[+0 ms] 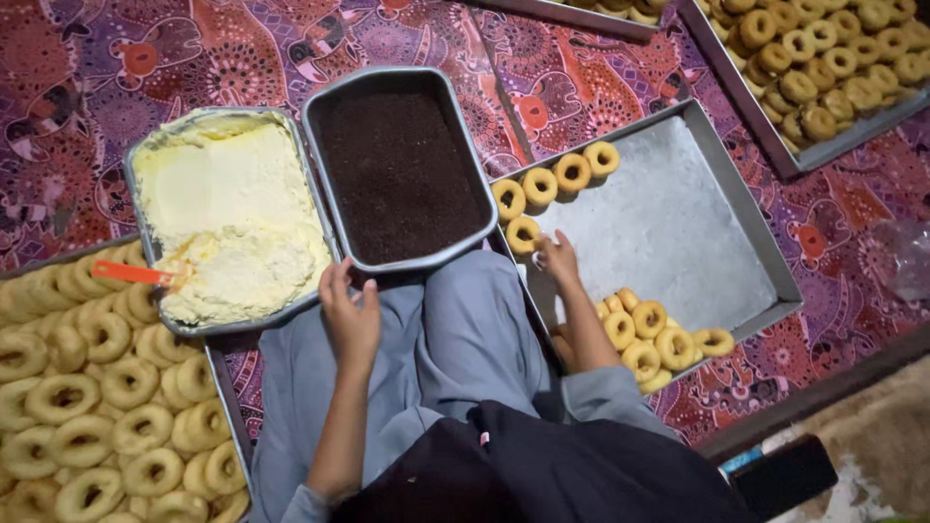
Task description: The person sits on the floor and repeatedly picks up ring-shaped donuts, fills their centers with a white paste, and then places them into a tray of dark crumbs. The finished donuts are arranged on a metal tray.
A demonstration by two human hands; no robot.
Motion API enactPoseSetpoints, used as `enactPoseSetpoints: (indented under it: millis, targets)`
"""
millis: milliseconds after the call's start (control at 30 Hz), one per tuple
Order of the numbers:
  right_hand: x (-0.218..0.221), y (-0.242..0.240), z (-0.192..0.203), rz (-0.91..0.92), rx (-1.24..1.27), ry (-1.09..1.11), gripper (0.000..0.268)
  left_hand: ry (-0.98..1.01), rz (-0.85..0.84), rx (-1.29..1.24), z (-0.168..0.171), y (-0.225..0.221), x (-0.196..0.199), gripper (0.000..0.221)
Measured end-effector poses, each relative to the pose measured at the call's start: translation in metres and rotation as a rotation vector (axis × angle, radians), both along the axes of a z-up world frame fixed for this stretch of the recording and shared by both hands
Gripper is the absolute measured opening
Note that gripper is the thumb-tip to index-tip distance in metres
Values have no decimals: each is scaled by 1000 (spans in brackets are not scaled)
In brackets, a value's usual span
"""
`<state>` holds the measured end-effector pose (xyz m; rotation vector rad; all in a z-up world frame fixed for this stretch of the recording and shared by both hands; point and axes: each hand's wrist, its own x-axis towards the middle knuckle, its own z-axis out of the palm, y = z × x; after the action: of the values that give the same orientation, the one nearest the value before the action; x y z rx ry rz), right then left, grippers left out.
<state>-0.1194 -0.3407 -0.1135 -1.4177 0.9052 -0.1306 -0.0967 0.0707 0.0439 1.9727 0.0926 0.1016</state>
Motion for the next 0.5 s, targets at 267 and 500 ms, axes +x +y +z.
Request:
enactPoseSetpoints:
  millis: [267, 500]
  targets:
    - [-179, -47, 114, 815, -1205, 646, 51, -62, 89, -73, 27, 36, -47, 43]
    - [-190, -113, 115, 340, -1049, 294, 74, -107, 63, -83, 56, 30, -69, 38]
